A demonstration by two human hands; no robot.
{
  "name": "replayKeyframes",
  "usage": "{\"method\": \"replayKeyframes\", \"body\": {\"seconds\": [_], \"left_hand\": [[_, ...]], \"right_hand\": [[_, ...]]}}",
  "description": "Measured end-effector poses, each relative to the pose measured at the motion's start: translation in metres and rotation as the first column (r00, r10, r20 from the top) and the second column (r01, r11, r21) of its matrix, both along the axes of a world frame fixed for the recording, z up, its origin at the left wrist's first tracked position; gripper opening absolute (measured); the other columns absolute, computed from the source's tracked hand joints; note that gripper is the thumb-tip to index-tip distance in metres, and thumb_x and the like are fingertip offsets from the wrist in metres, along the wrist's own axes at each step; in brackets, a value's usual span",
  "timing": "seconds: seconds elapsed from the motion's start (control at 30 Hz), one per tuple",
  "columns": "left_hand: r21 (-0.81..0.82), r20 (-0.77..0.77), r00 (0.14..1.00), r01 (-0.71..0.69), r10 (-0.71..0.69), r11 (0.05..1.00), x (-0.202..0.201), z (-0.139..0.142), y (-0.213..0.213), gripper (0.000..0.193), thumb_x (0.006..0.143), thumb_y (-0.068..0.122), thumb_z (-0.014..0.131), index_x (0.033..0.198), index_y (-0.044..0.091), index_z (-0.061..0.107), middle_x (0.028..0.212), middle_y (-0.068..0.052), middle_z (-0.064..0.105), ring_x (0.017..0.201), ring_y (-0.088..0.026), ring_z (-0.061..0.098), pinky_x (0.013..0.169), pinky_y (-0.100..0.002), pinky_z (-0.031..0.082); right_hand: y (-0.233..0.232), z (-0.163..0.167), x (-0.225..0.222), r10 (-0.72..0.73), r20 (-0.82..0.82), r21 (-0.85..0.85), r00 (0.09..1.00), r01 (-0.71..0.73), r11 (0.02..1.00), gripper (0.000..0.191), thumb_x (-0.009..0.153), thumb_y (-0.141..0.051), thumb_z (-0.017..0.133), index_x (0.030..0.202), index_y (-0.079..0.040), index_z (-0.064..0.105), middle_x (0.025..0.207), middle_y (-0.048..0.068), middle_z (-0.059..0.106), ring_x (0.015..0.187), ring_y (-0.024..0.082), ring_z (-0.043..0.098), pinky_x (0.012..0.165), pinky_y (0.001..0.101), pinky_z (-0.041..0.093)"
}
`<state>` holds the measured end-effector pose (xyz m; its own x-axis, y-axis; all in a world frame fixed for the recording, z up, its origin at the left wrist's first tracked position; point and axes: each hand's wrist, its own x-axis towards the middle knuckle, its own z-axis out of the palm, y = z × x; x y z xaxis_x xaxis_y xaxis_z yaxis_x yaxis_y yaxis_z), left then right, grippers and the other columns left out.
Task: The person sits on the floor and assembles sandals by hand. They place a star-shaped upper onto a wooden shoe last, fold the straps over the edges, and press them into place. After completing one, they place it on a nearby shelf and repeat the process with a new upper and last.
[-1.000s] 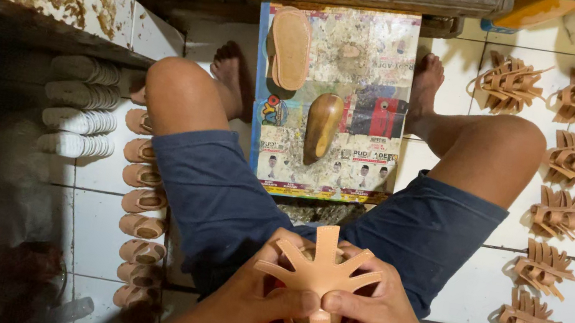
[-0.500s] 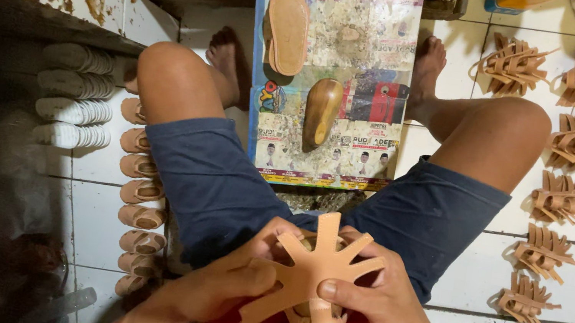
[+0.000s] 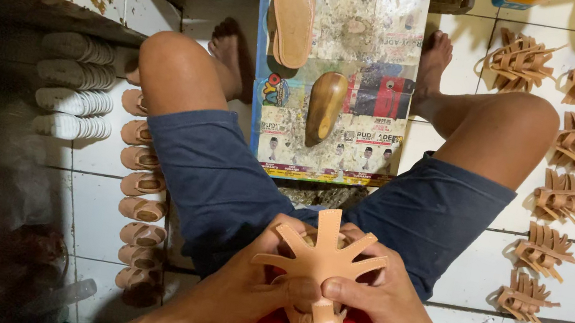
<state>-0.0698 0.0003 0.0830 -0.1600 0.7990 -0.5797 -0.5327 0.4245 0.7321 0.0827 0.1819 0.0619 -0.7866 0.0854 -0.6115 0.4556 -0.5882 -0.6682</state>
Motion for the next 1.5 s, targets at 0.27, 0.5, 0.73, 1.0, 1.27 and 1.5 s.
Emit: {"method": "replayKeyframes", "body": {"seconds": [0.27,0.5,0.73,1.0,1.27,1.5], "left_hand": [[0.022,-0.015,1.000,-0.003,0.004,1.000,0.003,0.001,-0.002,0.059,0.088,0.036,0.079,0.131,0.007,0.050,0.114,-0.004,0.062,0.108,-0.011,0.060,0.092,-0.028,0.052],[0.085,0.208,0.964,-0.188,0.167,0.978,0.009,0.010,-0.001,0.051,0.093,0.024,0.076,0.131,0.005,0.048,0.117,-0.004,0.058,0.110,-0.011,0.058,0.094,-0.030,0.051],[0.064,0.135,0.974,-0.194,0.184,0.979,0.012,0.020,0.007,0.047,0.092,0.016,0.073,0.130,0.006,0.048,0.112,-0.005,0.061,0.101,-0.010,0.059,0.088,-0.028,0.052],[-0.025,0.118,0.983,-0.135,0.137,0.991,0.010,0.020,0.009,0.052,0.089,0.017,0.073,0.134,0.006,0.050,0.109,-0.004,0.063,0.100,-0.009,0.063,0.085,-0.025,0.054],[0.003,0.178,0.970,-0.168,0.165,0.986,0.022,0.011,0.002,0.050,0.089,0.018,0.075,0.131,0.003,0.053,0.116,-0.006,0.063,0.105,-0.010,0.062,0.089,-0.027,0.055],[-0.023,0.003,0.999,-0.054,0.054,0.998,0.015,0.017,0.004,0.045,0.091,0.020,0.075,0.128,0.003,0.055,0.112,-0.006,0.062,0.098,-0.011,0.062,0.081,-0.027,0.054]], "right_hand": [[-0.001,-0.002,0.006,-0.003,-0.076,0.066,0.997,0.008,0.998,0.048,0.078,-0.017,0.086,0.117,0.004,0.066,0.125,0.008,0.059,0.116,0.017,0.058,0.099,0.0329,0.046],[0.004,0.001,0.000,0.044,-0.111,0.047,0.993,-0.039,0.998,0.045,0.080,-0.014,0.085,0.117,0.002,0.064,0.116,0.008,0.057,0.108,0.018,0.056,0.094,0.0330,0.046],[0.016,-0.021,-0.013,-0.034,-0.152,-0.336,0.988,-0.019,0.942,0.071,0.074,-0.049,0.082,0.119,0.002,0.063,0.116,0.013,0.062,0.108,0.023,0.062,0.094,0.0376,0.052],[0.004,-0.071,-0.042,-0.157,-0.354,-0.861,0.922,-0.256,0.440,0.057,0.086,-0.017,0.088,0.129,-0.004,0.053,0.131,0.022,0.057,0.119,0.031,0.062,0.094,0.0408,0.056],[-0.012,-0.090,-0.054,-0.277,-0.536,-0.826,0.798,-0.428,0.366,0.059,0.081,-0.018,0.087,0.127,-0.004,0.053,0.134,0.029,0.056,0.120,0.037,0.062,0.094,0.0452,0.057],[0.001,-0.092,-0.040,-0.138,-0.437,-0.817,0.889,-0.328,0.474,0.056,0.081,-0.017,0.090,0.122,-0.003,0.055,0.130,0.028,0.059,0.115,0.034,0.064,0.093,0.0424,0.057]]}}
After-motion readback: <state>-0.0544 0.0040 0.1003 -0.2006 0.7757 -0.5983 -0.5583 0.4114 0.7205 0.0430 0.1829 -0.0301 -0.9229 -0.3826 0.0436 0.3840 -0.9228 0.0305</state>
